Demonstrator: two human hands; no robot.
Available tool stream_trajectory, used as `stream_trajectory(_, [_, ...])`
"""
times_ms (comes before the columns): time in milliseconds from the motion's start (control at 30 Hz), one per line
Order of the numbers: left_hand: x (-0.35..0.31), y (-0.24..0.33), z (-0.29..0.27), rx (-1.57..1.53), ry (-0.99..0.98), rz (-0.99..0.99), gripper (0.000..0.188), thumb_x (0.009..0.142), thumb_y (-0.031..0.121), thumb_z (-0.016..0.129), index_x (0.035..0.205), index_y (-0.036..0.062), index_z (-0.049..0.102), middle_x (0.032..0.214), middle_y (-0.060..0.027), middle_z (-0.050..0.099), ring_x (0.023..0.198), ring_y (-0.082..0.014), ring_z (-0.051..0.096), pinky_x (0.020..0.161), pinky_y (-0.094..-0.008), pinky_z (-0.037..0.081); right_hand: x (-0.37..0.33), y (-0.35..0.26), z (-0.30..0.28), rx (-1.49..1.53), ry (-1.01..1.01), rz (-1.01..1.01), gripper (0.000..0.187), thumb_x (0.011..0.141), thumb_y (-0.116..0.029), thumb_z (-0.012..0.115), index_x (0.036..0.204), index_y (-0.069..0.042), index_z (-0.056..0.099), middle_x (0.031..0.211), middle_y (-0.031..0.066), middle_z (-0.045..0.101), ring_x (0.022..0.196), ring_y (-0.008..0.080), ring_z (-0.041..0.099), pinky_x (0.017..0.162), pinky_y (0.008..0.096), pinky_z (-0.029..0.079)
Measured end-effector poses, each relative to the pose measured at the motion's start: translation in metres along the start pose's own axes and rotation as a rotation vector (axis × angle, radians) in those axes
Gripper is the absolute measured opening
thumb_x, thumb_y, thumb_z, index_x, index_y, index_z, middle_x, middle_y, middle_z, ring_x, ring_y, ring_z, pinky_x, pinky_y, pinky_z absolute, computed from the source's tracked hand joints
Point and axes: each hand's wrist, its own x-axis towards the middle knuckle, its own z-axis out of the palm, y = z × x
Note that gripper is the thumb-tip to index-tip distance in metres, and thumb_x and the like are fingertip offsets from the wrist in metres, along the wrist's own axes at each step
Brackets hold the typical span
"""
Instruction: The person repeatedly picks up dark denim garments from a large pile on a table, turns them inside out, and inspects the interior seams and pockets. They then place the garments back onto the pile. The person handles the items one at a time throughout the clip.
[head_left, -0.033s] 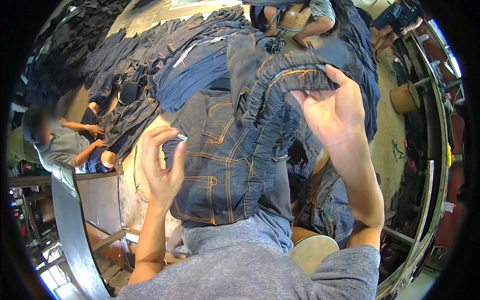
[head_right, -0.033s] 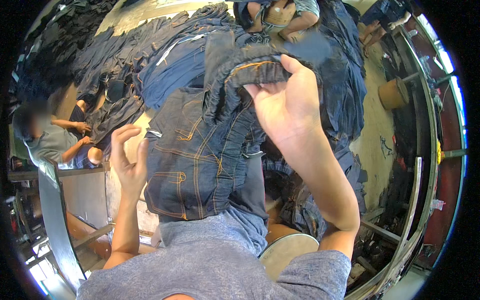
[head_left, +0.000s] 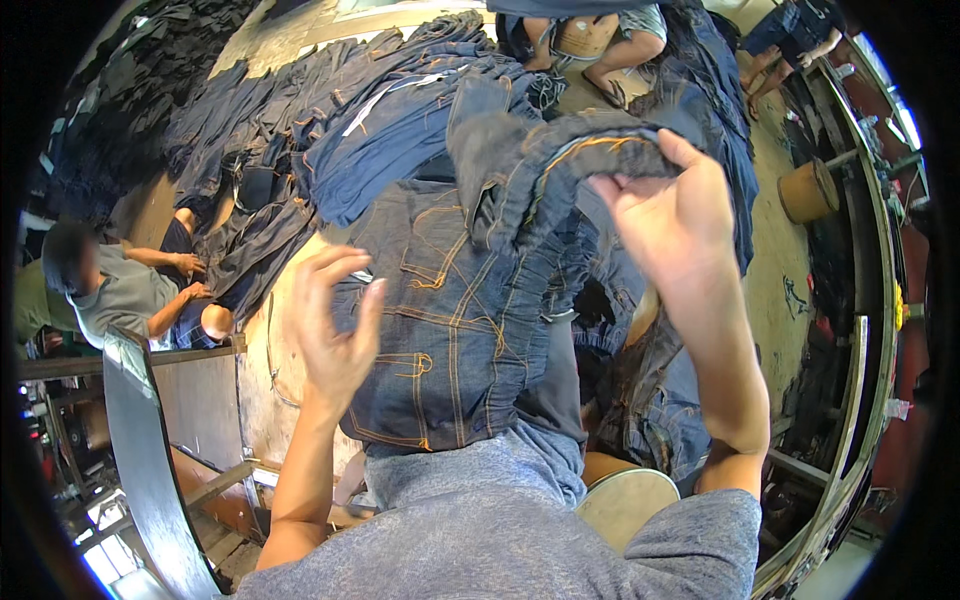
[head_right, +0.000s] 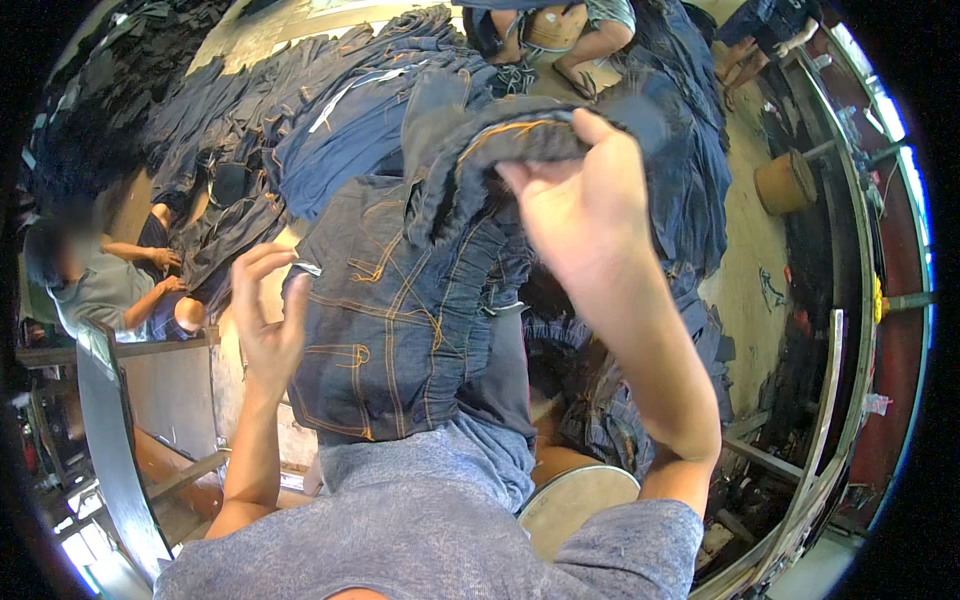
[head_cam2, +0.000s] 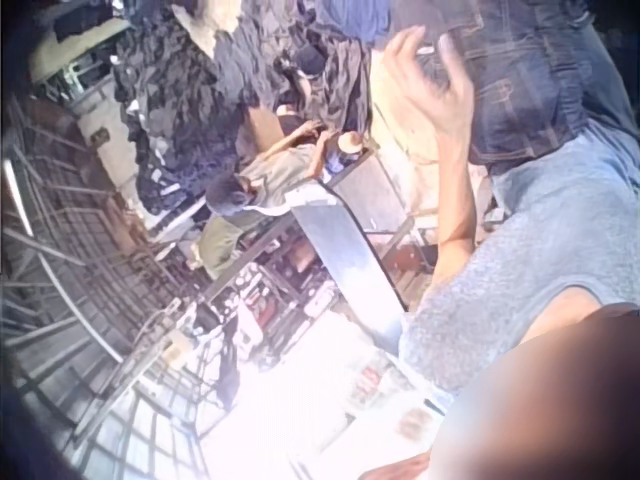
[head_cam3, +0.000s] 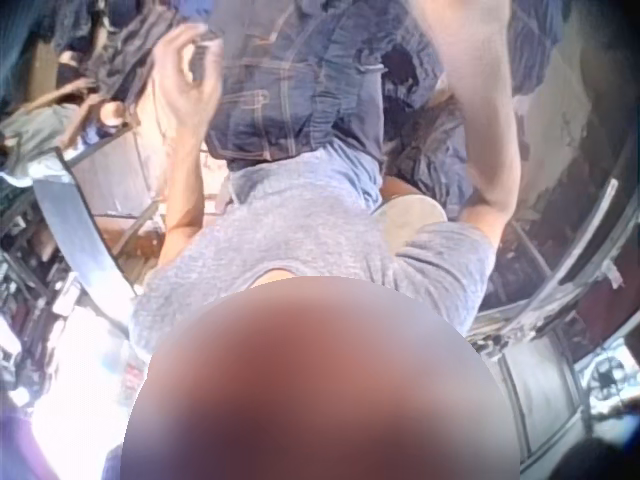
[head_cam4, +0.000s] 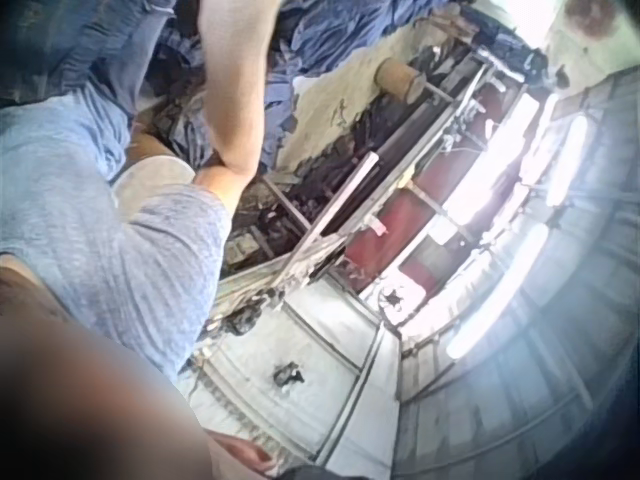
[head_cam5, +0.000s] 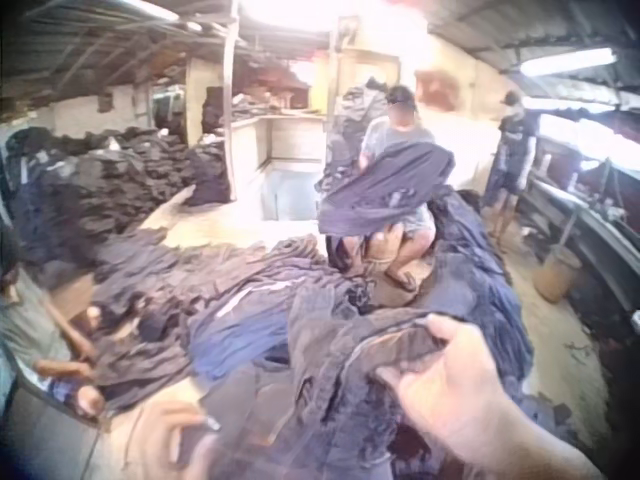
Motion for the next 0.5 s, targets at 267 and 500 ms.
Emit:
stream_trajectory(267, [-0.052, -0.002, 0.08, 0.177, -0.437, -0.001, 0.066, 0.092, 0.042, 0.087, 0.142, 0.0044, 0.065, 0.166, -0.0248, 0.049, 0.156, -0.0462, 0.044, 0.129, -0.0602, 0.034, 0.135, -0.115, -0.004, -0.119, 0.092, -0.187, 0.068, 0.122, -0.04, 0.022, 0.161, 0.015, 0.033, 0.162, 0.0376, 0.047, 0.153, 0.0552, 0.046, 0.124, 0.0736, 0.043])
stream_trajectory(500, [-0.055, 0.012, 0.08, 0.248, -0.424, -0.049, 0.087, 0.081, 0.053, 0.094, 0.145, 0.0037, 0.062, 0.168, -0.026, 0.045, 0.159, -0.0469, 0.039, 0.13, -0.0633, 0.03, 0.261, -0.256, -0.019, -0.026, -0.284, -0.376, 0.055, 0.114, -0.019, 0.031, 0.155, 0.014, 0.049, 0.159, 0.0367, 0.053, 0.149, 0.0529, 0.053, 0.124, 0.0738, 0.045])
